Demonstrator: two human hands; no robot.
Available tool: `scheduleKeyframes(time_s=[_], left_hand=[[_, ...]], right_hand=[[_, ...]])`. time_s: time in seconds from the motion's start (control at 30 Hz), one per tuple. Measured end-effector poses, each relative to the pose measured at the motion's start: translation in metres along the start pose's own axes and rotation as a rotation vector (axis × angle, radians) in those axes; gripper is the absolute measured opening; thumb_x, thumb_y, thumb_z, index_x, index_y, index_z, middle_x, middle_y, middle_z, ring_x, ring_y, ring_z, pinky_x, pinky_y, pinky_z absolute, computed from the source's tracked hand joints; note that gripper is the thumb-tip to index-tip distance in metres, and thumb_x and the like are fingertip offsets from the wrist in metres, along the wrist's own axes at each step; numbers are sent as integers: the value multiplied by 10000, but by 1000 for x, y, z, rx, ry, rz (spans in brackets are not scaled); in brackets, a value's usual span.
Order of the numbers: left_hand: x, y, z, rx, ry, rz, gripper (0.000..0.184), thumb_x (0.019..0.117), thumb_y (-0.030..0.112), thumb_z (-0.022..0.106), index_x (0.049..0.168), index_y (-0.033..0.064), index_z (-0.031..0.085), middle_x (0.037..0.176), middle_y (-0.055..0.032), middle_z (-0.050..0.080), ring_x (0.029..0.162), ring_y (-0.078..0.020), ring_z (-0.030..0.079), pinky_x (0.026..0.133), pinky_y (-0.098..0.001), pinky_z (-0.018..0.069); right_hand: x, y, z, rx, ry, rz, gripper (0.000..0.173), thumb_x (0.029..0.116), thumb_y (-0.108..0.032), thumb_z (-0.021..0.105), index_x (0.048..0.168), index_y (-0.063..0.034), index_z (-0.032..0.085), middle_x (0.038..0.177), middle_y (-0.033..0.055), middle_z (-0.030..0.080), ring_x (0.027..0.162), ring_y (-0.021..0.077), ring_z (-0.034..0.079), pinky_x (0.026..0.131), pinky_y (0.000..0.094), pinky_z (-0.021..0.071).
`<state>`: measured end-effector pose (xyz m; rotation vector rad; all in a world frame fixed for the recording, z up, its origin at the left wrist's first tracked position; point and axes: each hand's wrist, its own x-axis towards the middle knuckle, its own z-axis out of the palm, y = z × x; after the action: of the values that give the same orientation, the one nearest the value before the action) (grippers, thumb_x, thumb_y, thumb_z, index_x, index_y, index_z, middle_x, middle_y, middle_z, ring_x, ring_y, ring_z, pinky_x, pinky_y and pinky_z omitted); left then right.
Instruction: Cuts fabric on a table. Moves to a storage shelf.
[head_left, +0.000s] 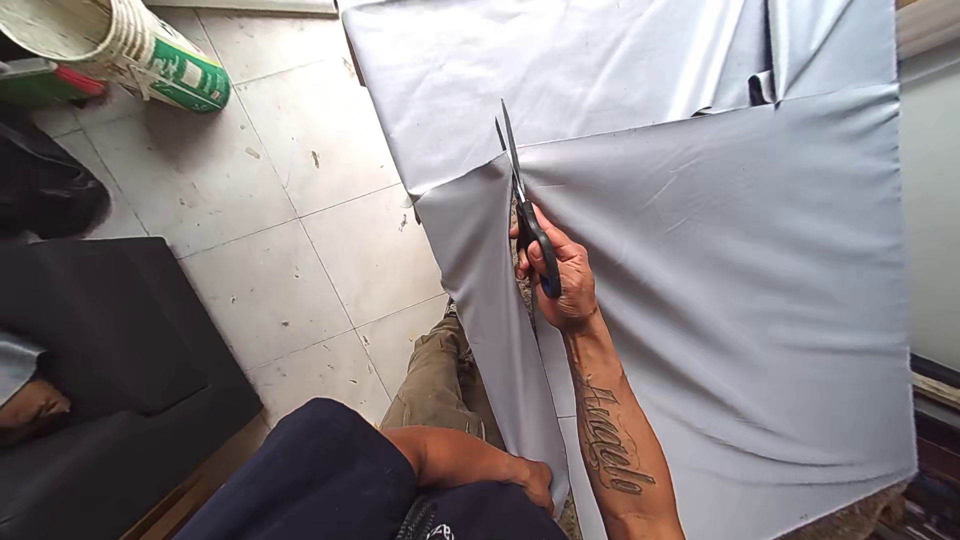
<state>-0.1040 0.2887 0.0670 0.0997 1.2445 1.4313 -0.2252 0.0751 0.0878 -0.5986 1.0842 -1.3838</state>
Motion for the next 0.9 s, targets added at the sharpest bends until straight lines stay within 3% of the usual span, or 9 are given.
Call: scheduleKeyframes(time_s=[0.03, 0.13, 0.3, 0.4, 0.5, 0.57, 0.67, 0.77, 0.9], left_hand=[[-4, 6, 0, -8, 6, -21, 465, 1114, 197, 439, 1497, -66, 440, 1550, -264, 458, 1464, -373, 428, 1196, -513, 318], [53, -28, 18, -136, 200, 243, 485, 1053, 239, 577, 1306, -174, 565, 1299, -382, 602, 1269, -479, 582, 1108, -596, 405], [64, -18, 24, 190, 320, 138, 416, 1019, 219, 600, 1272, -112, 619, 1278, -337, 635, 1246, -489, 594, 1045, -666, 433], [79, -17, 32, 435, 524, 66, 403, 974, 217, 646, 1307, 3, 568, 1102, -277, 699, 1051, -492, 678, 838, -701, 535], [85, -10, 30, 663, 620, 95, 445, 1052, 175, 512, 1478, 65, 443, 1124, -261, 706, 1018, -478, 698, 833, -664, 547], [93, -5, 31, 789, 602, 21, 450, 1041, 201, 528, 1477, 96, 488, 1186, -250, 699, 1055, -474, 693, 853, -675, 545], [109, 5, 44, 977, 607, -129, 395, 1003, 329, 574, 1332, 119, 630, 1157, -209, 723, 1059, -439, 701, 876, -659, 548], [138, 26, 94, 1112, 531, -90, 357, 966, 384, 604, 1053, 68, 745, 949, -205, 747, 946, -423, 724, 844, -662, 548], [218, 51, 226, 1122, 204, 128, 320, 956, 317, 659, 1046, 28, 761, 957, -184, 750, 943, -353, 728, 905, -613, 556]], right_hand=[[6, -6, 5, 43, 13, -16, 469, 987, -33, 575, 1444, 56, 519, 1113, 111, 690, 719, 81, 613, 638, 230, 546], [14, -36, 26, 96, -13, -164, 414, 957, 27, 611, 1371, 17, 614, 1112, 128, 720, 709, 100, 648, 611, 243, 563], [-63, -71, 15, -57, 69, -367, 471, 971, -60, 637, 1415, 54, 528, 1214, 79, 695, 819, 73, 662, 726, 262, 584], [-172, -43, -29, -206, 213, -301, 606, 954, -174, 675, 1452, 98, 461, 1259, 81, 669, 855, 62, 644, 750, 244, 567], [-315, 5, -60, -213, 504, -153, 637, 925, -222, 667, 1460, 69, 482, 1218, 73, 679, 840, 69, 641, 750, 230, 559], [-421, 41, -58, -77, 709, -114, 565, 907, -162, 634, 1428, 32, 531, 1165, 55, 685, 807, 75, 636, 725, 241, 557], [-574, 96, -22, 121, 962, -192, 507, 875, -114, 647, 1365, -10, 568, 1107, 40, 677, 815, 95, 646, 734, 269, 570], [-699, 167, 41, 221, 1242, -279, 455, 877, -33, 625, 1330, -15, 583, 1105, 56, 676, 867, 132, 668, 788, 309, 590], [-803, 265, 131, 470, 1666, -338, 433, 922, -52, 603, 1353, -14, 585, 1080, 80, 691, 802, 158, 675, 717, 339, 599]])
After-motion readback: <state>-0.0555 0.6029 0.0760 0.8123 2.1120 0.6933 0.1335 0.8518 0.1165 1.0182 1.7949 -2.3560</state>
